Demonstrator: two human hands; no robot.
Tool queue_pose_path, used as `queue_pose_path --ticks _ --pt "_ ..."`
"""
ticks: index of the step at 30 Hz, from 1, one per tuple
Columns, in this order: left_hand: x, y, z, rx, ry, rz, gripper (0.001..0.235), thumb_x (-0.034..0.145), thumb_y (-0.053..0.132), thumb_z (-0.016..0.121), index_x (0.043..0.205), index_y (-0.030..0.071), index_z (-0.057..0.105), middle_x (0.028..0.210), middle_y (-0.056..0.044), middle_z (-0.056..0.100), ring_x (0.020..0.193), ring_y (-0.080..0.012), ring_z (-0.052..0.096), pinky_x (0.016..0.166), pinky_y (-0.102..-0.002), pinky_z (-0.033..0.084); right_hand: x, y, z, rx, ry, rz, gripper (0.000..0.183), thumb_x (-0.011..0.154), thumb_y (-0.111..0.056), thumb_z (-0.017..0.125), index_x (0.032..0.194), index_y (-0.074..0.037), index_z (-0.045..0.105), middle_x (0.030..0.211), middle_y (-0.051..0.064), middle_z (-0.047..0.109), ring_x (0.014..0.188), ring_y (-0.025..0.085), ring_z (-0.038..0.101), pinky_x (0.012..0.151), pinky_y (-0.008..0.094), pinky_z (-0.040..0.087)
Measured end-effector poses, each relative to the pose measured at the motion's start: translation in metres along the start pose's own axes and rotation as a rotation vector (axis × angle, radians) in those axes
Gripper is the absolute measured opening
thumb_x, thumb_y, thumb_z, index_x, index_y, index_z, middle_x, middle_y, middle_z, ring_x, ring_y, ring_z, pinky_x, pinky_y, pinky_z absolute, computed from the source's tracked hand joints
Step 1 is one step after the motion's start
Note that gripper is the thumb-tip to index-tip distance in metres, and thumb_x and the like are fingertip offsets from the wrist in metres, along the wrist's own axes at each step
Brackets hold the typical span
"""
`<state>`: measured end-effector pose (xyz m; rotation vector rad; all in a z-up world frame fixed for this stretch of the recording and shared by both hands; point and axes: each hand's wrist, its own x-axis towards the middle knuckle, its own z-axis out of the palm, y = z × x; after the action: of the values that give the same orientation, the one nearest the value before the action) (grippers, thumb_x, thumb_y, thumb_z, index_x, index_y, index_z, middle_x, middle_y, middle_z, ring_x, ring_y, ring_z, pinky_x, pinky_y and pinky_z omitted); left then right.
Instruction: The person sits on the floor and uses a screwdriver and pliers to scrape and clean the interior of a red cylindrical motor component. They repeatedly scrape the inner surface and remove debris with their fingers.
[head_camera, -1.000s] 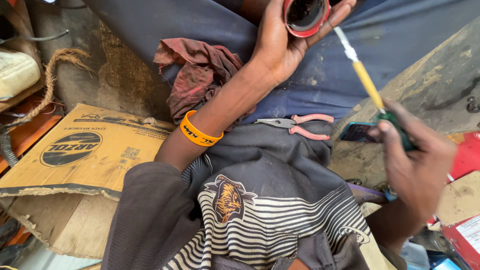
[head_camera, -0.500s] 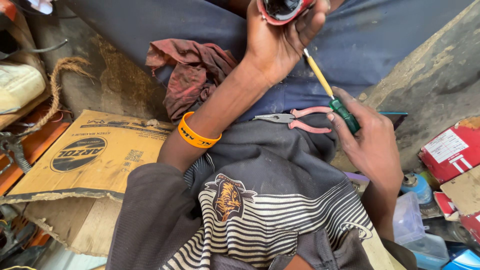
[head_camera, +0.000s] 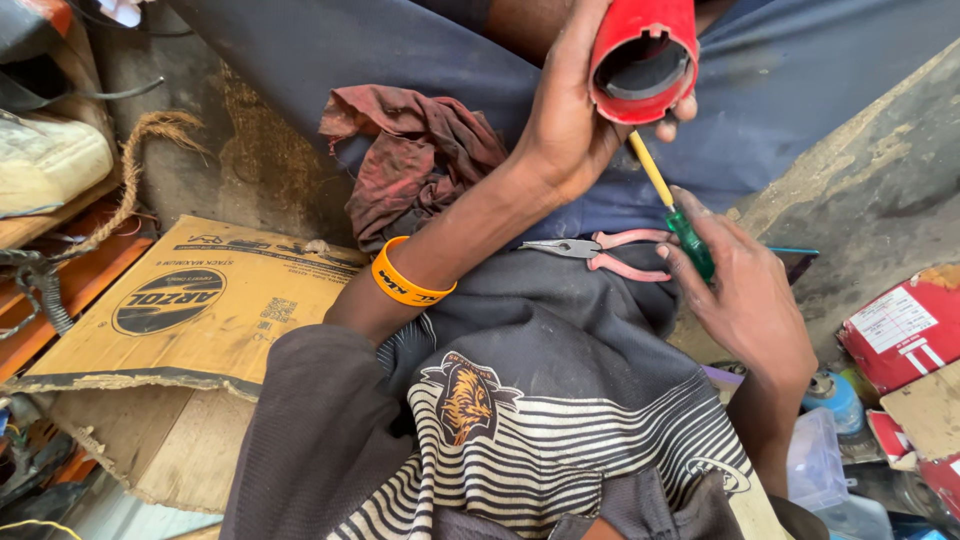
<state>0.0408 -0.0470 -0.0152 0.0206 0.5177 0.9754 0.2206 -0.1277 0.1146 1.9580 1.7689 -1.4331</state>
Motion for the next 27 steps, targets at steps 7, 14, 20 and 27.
queue_pose_path --ticks 7,14,20,27 --pt "-0.007 0.012 0.017 0.034 0.009 -0.048 0.068 0.108 0.059 0.036 0.108 -0.004 0.061 0.091 -0.016 0.068 0.075 -0.0243 0.07 0.06 -0.035 0.056 0.001 0.0 0.0 0.009 -0.003 0.011 0.056 0.097 -0.022 0.067 0.148 -0.003 0.054 0.118 0.025 0.068 0.104 0.045 0.066 0.086 0.048 0.051" --pt "-0.01 0.014 0.027 0.071 0.089 -0.074 0.064 0.107 0.059 0.038 0.103 -0.001 0.059 0.083 -0.017 0.068 0.068 -0.0251 0.069 0.054 -0.035 0.055 0.002 -0.001 0.0 0.004 -0.002 -0.005 0.056 0.098 -0.021 0.067 0.148 -0.002 0.054 0.118 0.027 0.068 0.105 0.046 0.065 0.086 0.048 0.051" --pt "-0.009 0.014 0.028 0.088 0.091 -0.036 0.062 0.106 0.056 0.039 0.105 -0.002 0.061 0.084 -0.018 0.069 0.065 -0.0246 0.069 0.052 -0.034 0.053 0.004 0.0 0.001 0.013 -0.011 0.007 0.057 0.096 -0.02 0.067 0.148 -0.002 0.053 0.115 0.027 0.068 0.101 0.045 0.066 0.085 0.048 0.051" --pt "-0.012 0.002 0.02 0.054 0.022 0.032 0.062 0.11 0.055 0.035 0.108 -0.002 0.061 0.087 -0.018 0.069 0.069 -0.0248 0.069 0.056 -0.036 0.054 0.005 0.003 0.002 -0.007 -0.007 -0.04 0.056 0.097 -0.019 0.067 0.149 -0.002 0.053 0.117 0.027 0.067 0.104 0.046 0.065 0.086 0.049 0.05"
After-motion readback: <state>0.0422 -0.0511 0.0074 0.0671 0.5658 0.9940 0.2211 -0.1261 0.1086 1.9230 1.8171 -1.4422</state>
